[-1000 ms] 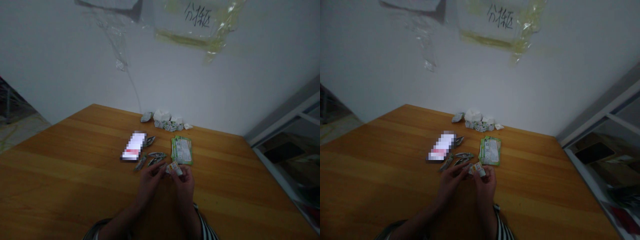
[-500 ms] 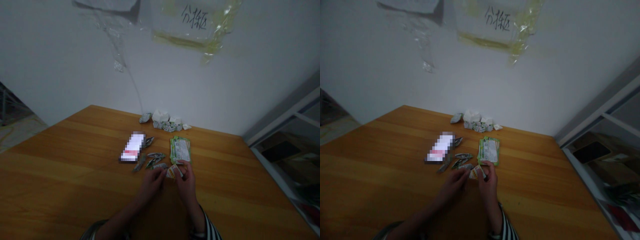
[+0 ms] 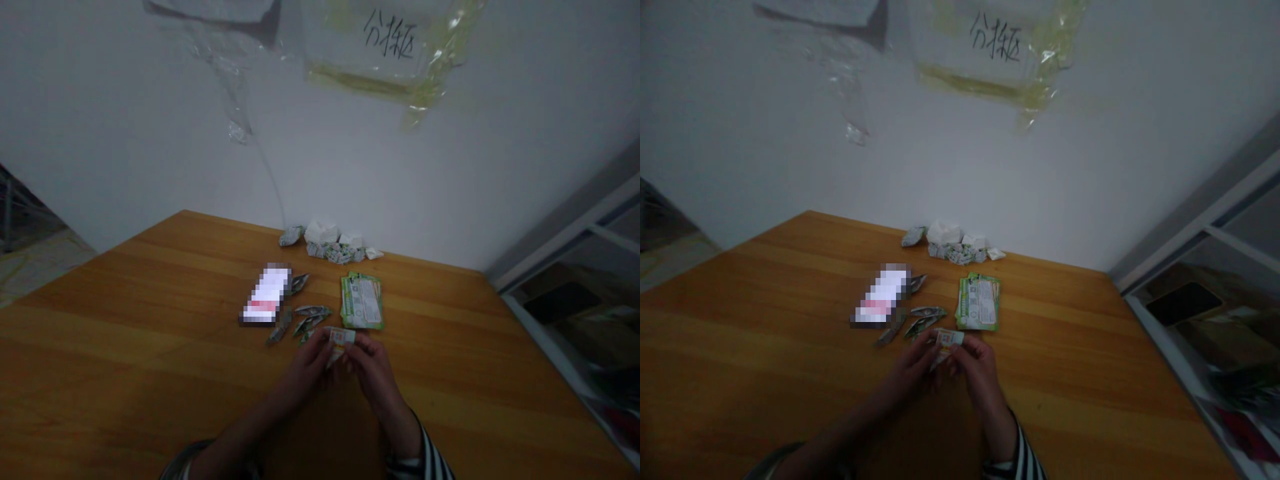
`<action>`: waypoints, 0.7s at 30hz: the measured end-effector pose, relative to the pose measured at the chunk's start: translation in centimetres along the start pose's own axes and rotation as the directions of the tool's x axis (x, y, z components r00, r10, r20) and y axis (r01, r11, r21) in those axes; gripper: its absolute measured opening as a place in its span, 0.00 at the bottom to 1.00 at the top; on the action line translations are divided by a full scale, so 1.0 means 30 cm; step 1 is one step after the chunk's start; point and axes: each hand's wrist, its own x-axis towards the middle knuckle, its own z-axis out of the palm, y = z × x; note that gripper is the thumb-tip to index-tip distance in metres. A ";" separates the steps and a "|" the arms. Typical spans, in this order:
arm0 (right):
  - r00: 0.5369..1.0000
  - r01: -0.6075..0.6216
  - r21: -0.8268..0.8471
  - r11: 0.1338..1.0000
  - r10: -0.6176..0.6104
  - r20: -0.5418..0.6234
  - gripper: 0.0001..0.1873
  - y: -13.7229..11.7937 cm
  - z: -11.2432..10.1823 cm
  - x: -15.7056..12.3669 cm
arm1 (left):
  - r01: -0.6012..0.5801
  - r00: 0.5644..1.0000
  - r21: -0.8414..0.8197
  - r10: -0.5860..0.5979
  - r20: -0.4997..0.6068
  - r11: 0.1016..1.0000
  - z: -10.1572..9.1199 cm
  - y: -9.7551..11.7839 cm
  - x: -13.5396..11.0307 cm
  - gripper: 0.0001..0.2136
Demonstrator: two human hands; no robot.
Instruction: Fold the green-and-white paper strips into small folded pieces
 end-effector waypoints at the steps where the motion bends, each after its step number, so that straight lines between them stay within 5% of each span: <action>1: 1.000 -0.009 0.015 1.000 0.009 0.006 0.12 -0.002 -0.002 -0.002 | 0.042 0.998 -0.075 -0.038 0.054 0.996 -0.001 0.000 0.000 0.13; 3: 1.000 -0.012 0.032 0.999 0.011 0.014 0.10 -0.005 -0.004 -0.005 | 0.139 0.977 -0.222 -0.098 0.187 0.965 -0.004 0.004 0.002 0.12; 6: 1.000 0.015 0.036 0.999 -0.014 -0.015 0.10 -0.003 0.001 -0.012 | 0.201 0.961 -0.297 -0.129 0.243 0.934 -0.008 0.016 0.004 0.12; 11: 0.997 0.069 0.029 0.997 -0.067 -0.043 0.09 0.008 0.007 -0.019 | 0.249 0.955 -0.319 -0.178 0.236 0.914 -0.016 0.027 0.012 0.09; 18: 0.984 0.099 -0.115 0.988 -0.080 0.162 0.11 -0.031 -0.008 -0.020 | 0.224 0.963 -0.435 -0.130 0.235 0.872 -0.029 0.031 0.023 0.14; 21: 0.977 0.182 -0.259 0.949 -0.144 0.159 0.07 -0.056 -0.014 -0.028 | 0.252 0.963 -0.433 -0.178 0.205 0.866 -0.038 0.039 0.018 0.18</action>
